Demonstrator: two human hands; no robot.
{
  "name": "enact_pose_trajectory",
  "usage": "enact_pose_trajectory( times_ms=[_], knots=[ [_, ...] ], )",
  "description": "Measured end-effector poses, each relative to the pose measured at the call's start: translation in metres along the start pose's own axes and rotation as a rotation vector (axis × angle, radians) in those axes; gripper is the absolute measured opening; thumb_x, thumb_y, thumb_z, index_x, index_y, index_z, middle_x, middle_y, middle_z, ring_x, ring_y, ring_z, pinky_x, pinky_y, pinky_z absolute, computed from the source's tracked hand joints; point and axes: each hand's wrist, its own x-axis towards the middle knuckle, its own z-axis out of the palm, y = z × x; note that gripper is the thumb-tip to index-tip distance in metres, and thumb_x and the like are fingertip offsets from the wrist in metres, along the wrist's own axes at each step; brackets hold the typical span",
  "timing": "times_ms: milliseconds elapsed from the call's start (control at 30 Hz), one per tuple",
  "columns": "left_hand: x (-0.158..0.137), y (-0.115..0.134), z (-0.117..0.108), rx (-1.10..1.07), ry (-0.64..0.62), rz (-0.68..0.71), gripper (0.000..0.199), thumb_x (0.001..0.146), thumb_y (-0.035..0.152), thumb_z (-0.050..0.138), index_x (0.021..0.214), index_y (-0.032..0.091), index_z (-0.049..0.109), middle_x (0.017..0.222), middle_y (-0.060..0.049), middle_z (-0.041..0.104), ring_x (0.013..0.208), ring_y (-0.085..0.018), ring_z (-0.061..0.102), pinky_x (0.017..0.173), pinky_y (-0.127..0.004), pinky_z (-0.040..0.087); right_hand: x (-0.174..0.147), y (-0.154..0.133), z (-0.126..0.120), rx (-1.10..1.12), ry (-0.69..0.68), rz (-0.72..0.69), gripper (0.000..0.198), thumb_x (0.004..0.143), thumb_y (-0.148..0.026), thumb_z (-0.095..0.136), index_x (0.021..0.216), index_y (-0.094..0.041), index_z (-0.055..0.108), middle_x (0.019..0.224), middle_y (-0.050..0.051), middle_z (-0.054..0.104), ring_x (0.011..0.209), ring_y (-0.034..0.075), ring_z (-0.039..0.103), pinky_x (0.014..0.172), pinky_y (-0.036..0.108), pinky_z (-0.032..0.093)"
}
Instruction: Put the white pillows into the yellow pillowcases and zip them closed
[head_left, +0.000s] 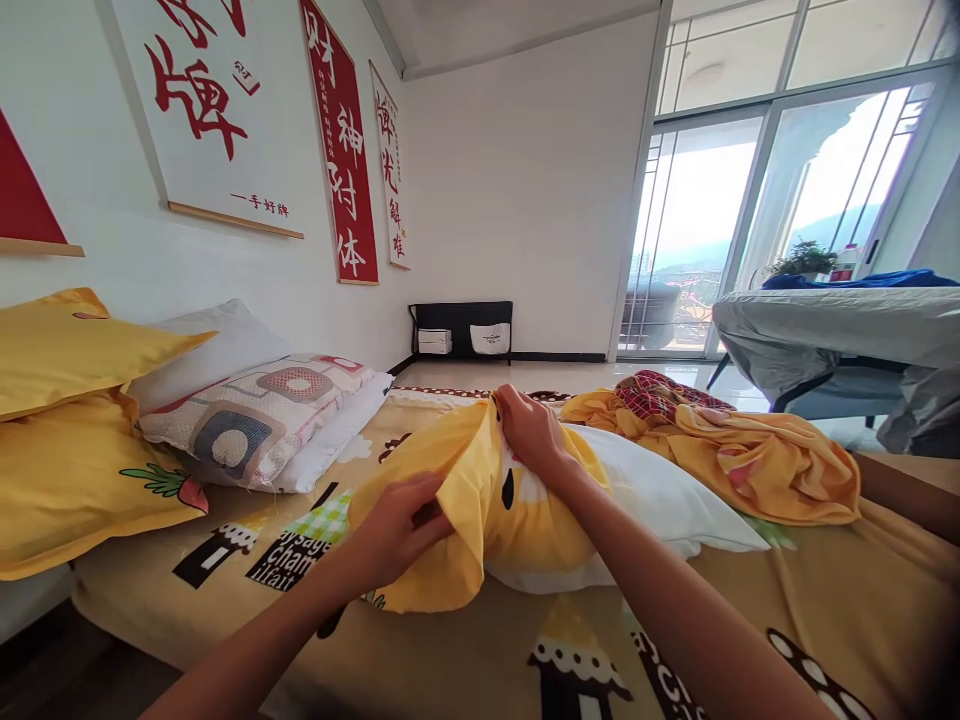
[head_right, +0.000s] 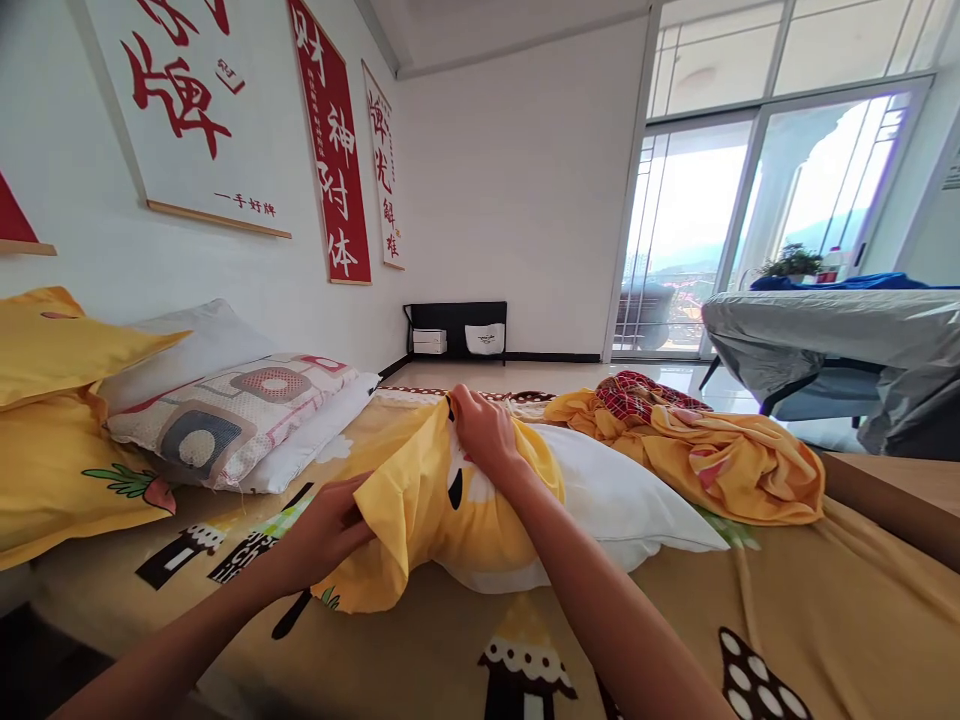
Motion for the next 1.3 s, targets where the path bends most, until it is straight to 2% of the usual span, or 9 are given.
enact_pose_trajectory(
  times_ms=[133,333,567,667,767,933,1067,1167,1300],
  knots=[
    [0.0,-0.011,-0.003,-0.29,0.031,-0.185,0.035,0.076,0.045,0.061,0.063,0.017,0.046,0.06,0.002,0.046,0.055,-0.01,0.042,0.051,-0.022,0.034,0.0,0.004,-0.003,0.005,-0.027,-0.02,0.03,0.095,-0.034,0.032,0.088,-0.023,0.059,0.079,0.003,0.066,0.062,0.015,0.052,0.056,0.027,0.02],
    [0.006,-0.037,-0.012,-0.659,0.178,-0.13,0.038,0.075,0.05,0.063,0.066,0.016,0.048,0.066,0.001,0.049,0.056,-0.009,0.046,0.051,-0.021,0.038,-0.005,0.017,-0.002,0.028,-0.031,-0.098,0.03,0.095,-0.033,0.03,0.087,-0.023,0.057,0.082,0.002,0.067,0.064,0.015,0.054,0.057,0.025,0.026],
    [0.027,-0.045,-0.014,-0.775,0.359,-0.279,0.029,0.071,0.038,0.068,0.089,0.017,0.06,0.066,0.0,0.058,0.058,-0.013,0.055,0.052,-0.023,0.043,-0.01,0.036,0.0,0.015,-0.007,-0.138,0.034,0.096,-0.035,0.029,0.083,-0.02,0.056,0.068,0.004,0.063,0.059,0.015,0.054,0.058,0.025,0.029],
    [0.035,-0.041,-0.01,-0.711,0.197,-0.307,0.029,0.07,0.033,0.065,0.092,0.015,0.064,0.07,-0.004,0.064,0.063,-0.018,0.06,0.058,-0.028,0.047,-0.01,0.034,0.0,-0.026,-0.013,-0.165,0.035,0.097,-0.035,0.029,0.081,-0.02,0.056,0.071,0.004,0.065,0.06,0.014,0.055,0.058,0.025,0.029],
    [0.038,-0.037,-0.009,-0.396,0.021,-0.161,0.019,0.069,0.025,0.06,0.084,0.016,0.067,0.079,-0.006,0.067,0.078,-0.022,0.061,0.073,-0.033,0.048,-0.009,0.03,0.001,-0.092,-0.027,-0.179,0.033,0.096,-0.034,0.031,0.08,-0.019,0.056,0.077,0.005,0.067,0.063,0.014,0.056,0.058,0.026,0.026],
    [0.029,-0.031,-0.012,0.143,0.22,-0.162,0.01,0.072,0.024,0.053,0.072,0.017,0.06,0.075,-0.005,0.064,0.074,-0.021,0.057,0.069,-0.031,0.044,-0.007,0.027,0.005,-0.137,-0.032,-0.127,0.032,0.096,-0.033,0.033,0.08,-0.019,0.058,0.079,0.005,0.069,0.063,0.015,0.057,0.057,0.028,0.021],
    [0.014,-0.017,-0.014,-0.05,0.412,-0.161,0.021,0.082,0.037,0.05,0.081,0.017,0.057,0.069,0.0,0.056,0.063,-0.014,0.051,0.06,-0.024,0.041,-0.006,0.024,0.006,-0.162,-0.054,-0.107,0.031,0.096,-0.033,0.034,0.083,-0.02,0.059,0.081,0.004,0.069,0.065,0.015,0.058,0.057,0.028,0.02],
    [0.004,0.0,-0.011,-0.219,0.294,-0.128,0.034,0.088,0.047,0.043,0.085,0.016,0.058,0.075,-0.002,0.06,0.065,-0.014,0.054,0.061,-0.025,0.044,-0.006,0.02,0.007,-0.178,-0.072,-0.099,0.03,0.096,-0.033,0.035,0.084,-0.02,0.059,0.082,0.004,0.069,0.068,0.016,0.059,0.058,0.028,0.021],
    [0.008,0.016,0.002,-0.098,0.204,-0.134,0.049,0.073,0.048,0.068,0.111,0.02,0.058,0.112,-0.008,0.064,0.099,-0.024,0.06,0.084,-0.034,0.047,-0.006,0.017,0.009,-0.196,-0.088,-0.087,0.029,0.097,-0.032,0.035,0.086,-0.02,0.059,0.085,0.004,0.07,0.068,0.017,0.06,0.057,0.029,0.018]
  ],
)
